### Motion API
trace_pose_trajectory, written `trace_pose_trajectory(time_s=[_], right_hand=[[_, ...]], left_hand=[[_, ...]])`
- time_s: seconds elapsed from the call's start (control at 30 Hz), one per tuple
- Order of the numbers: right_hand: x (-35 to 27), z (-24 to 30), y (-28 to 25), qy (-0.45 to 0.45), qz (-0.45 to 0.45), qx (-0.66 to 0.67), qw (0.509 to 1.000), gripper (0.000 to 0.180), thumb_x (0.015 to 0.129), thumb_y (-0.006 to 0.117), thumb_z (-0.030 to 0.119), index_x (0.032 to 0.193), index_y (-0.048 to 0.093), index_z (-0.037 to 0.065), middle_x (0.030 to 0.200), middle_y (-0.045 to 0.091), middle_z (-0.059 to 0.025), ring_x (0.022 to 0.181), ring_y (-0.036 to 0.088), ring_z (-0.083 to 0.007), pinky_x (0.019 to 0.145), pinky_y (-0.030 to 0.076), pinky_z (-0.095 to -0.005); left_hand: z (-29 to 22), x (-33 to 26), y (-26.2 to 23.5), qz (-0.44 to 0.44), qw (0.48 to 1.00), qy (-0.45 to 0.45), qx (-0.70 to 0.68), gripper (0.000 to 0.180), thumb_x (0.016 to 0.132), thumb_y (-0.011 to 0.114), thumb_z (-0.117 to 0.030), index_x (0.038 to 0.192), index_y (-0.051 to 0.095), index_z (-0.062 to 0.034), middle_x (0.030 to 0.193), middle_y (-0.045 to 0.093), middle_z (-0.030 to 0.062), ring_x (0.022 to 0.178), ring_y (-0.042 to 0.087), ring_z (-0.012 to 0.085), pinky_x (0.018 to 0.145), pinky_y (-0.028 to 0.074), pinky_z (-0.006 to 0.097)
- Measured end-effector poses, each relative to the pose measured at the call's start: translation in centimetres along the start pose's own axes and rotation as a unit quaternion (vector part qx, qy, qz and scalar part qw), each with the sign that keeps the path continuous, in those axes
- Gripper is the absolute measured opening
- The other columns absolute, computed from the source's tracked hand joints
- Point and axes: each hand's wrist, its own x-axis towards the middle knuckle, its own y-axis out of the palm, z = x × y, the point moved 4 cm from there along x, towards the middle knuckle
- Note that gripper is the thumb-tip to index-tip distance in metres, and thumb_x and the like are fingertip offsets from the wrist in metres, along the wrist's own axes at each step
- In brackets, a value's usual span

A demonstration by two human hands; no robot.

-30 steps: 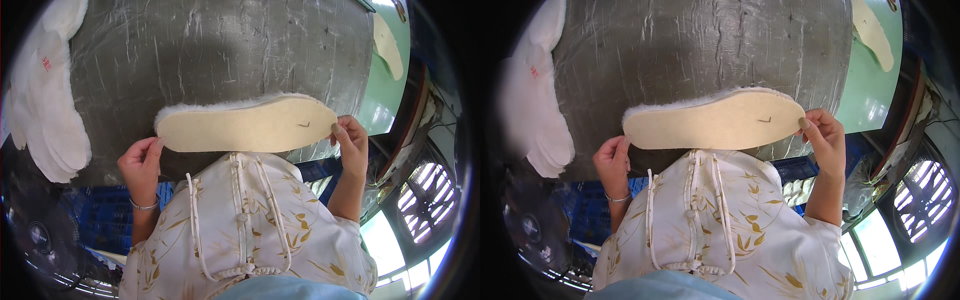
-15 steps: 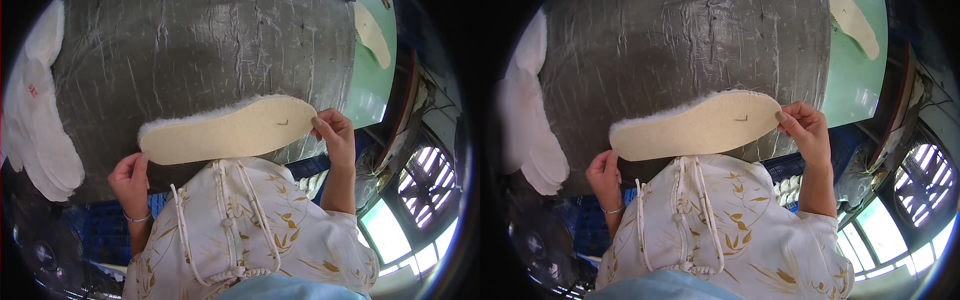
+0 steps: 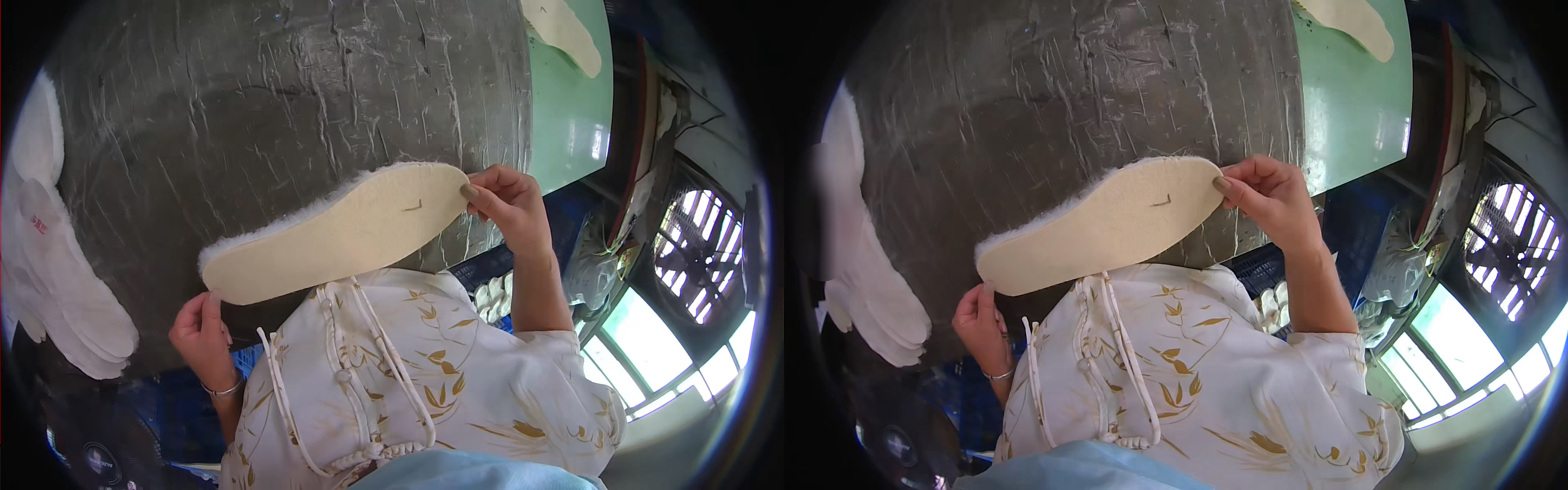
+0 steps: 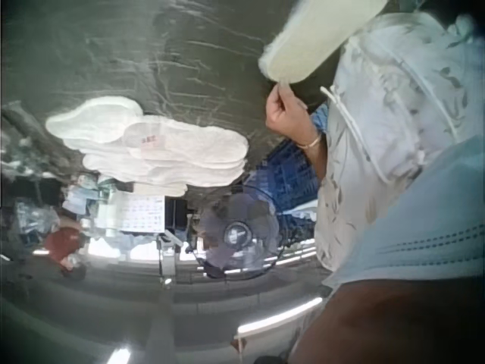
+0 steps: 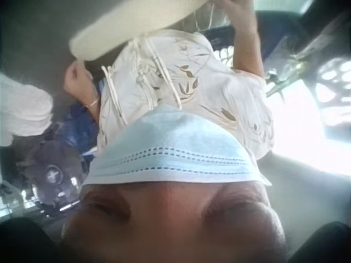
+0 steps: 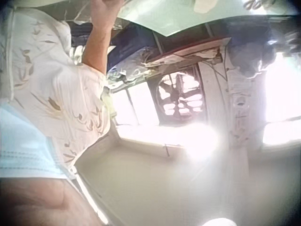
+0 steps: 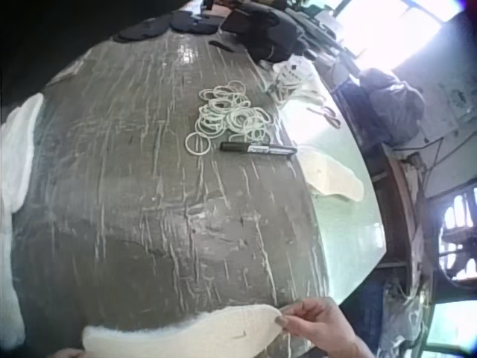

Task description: The recorder is inspecting and organizing shoe insoles in a manufacturing setting.

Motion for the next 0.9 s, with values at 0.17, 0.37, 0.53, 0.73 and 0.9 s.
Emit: trace_pose_trajectory(time_s=[0.17, 0.37, 0.53, 0.73, 0.9], right_hand=[[0.1, 0.2, 0.1, 0.012, 0.001, -0.015, 1.0, 0.01, 0.087, 0.07, 0.008, 0.089, 0.069, -0.001, 0.078, 0.068, -0.0031, 0.067, 0.06, -0.0056, 0.058, 0.045, -0.0186], [0.1, 0.2, 0.5, 0.02, -0.01, -0.011, 1.0, 0.009, 0.087, 0.069, 0.007, 0.088, 0.068, -0.002, 0.076, 0.067, -0.0034, 0.067, 0.06, -0.0061, 0.058, 0.045, -0.0194], [0.0, -0.2, 0.7, -0.011, -0.004, 0.001, 1.0, 0.01, 0.088, 0.067, 0.007, 0.089, 0.067, -0.004, 0.077, 0.066, -0.0038, 0.068, 0.059, -0.0061, 0.06, 0.046, -0.0194], [-0.1, -0.5, 1.2, -0.056, -0.025, 0.001, 0.998, 0.011, 0.086, 0.069, 0.007, 0.091, 0.067, -0.003, 0.078, 0.066, -0.0012, 0.068, 0.059, -0.0035, 0.062, 0.048, -0.0174], [-0.7, -0.4, 1.6, -0.083, -0.094, -0.002, 0.992, 0.009, 0.085, 0.07, 0.006, 0.088, 0.068, -0.002, 0.072, 0.065, 0.0016, 0.065, 0.057, -0.0012, 0.059, 0.045, -0.0163]], left_hand=[[0.0, 0.0, 0.0, -0.007, 1.0, -0.008, -0.014, 0.014, 0.089, 0.068, -0.008, 0.09, 0.066, 0.0062, 0.056, 0.053, 0.0004, 0.041, 0.04, 0.002, 0.038, 0.028, 0.019], [-0.7, -0.2, 0.2, -0.015, 1.0, -0.007, 0.008, 0.015, 0.089, 0.067, -0.008, 0.088, 0.066, 0.0063, 0.054, 0.051, -0.0006, 0.041, 0.039, 0.002, 0.038, 0.027, 0.019], [-0.5, -0.1, 0.2, -0.012, 1.0, -0.004, -0.008, 0.014, 0.088, 0.067, -0.008, 0.088, 0.066, 0.0059, 0.054, 0.051, -0.0007, 0.041, 0.038, 0.0018, 0.037, 0.027, 0.019], [-0.6, 0.0, 0.2, -0.018, 1.0, 0.006, -0.004, 0.013, 0.088, 0.067, -0.007, 0.089, 0.066, 0.0057, 0.056, 0.052, -0.0004, 0.04, 0.038, 0.0012, 0.036, 0.027, 0.019], [-0.3, 0.2, 0.1, -0.029, 0.999, 0.026, -0.008, 0.013, 0.089, 0.068, -0.008, 0.09, 0.067, 0.0051, 0.056, 0.052, -0.001, 0.04, 0.038, 0.0009, 0.036, 0.026, 0.018]])
